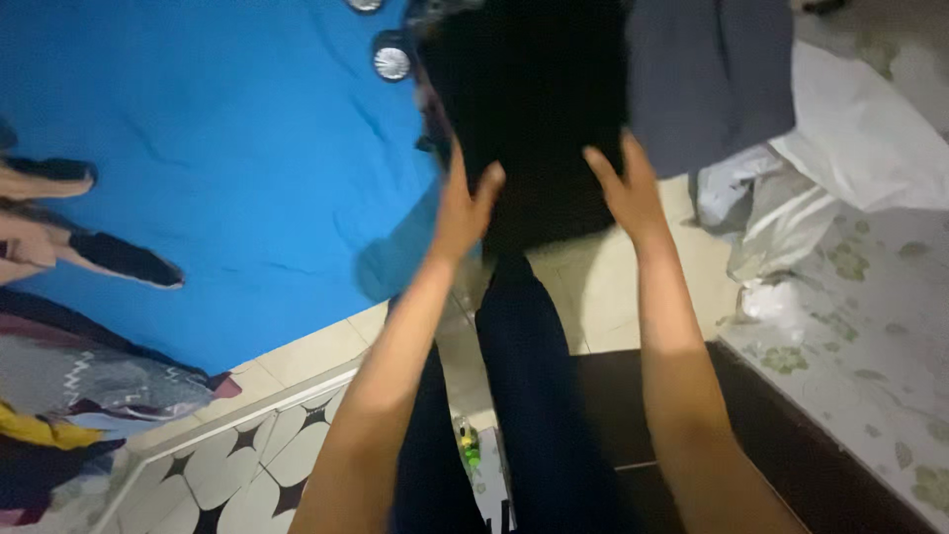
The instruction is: The person folds a black garment and places it into a suitcase, then gathers several other items of clothing and places them into a clear plastic bag.
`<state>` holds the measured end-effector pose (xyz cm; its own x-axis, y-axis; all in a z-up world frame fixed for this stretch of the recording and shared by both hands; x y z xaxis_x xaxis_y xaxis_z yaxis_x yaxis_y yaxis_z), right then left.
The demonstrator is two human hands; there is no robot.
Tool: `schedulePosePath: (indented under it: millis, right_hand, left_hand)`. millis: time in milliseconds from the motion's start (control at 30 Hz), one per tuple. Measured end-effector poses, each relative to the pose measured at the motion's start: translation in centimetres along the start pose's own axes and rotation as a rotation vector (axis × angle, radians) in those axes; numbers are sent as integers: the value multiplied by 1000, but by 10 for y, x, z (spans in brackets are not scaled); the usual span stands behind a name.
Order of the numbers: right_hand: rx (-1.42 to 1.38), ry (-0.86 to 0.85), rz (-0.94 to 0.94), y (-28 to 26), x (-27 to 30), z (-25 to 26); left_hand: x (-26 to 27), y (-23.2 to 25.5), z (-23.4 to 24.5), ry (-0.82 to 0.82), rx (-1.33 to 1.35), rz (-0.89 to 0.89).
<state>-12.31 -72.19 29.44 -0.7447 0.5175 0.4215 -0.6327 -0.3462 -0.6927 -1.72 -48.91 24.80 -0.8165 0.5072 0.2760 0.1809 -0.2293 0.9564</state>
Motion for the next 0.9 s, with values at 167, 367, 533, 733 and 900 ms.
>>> schedulePosePath:
  millis: [167,367,533,733,900]
  right_hand:
    - [1,-94,-189,52,-67,-1]
    - [-62,-114,-23,47,-83,3]
    - [-147,-202,-28,22,-82,14]
    - [51,39,316,33,-96,7]
    - [-79,-70,290,51,-110,-2]
  left_hand:
    - [-41,-20,-25,166,-37,33]
    - [-41,-15,-18,131,-2,59]
    - [-24,-2,-26,170,-4,20]
    - [-29,-4,-30,229,-10,-71]
    - [-39,-14,-26,214,-32,-79]
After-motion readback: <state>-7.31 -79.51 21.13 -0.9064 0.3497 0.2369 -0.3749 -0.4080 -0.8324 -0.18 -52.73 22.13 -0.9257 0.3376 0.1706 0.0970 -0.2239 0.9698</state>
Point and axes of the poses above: each hand's wrist, its own x-axis away from the middle knuckle, its own z-axis out of the back of the hand, y = z × x, the point moved 2 cm from there along -x, towards the middle knuckle, and after that the axes turned 3 degrees about x, right-handed, at the moved point
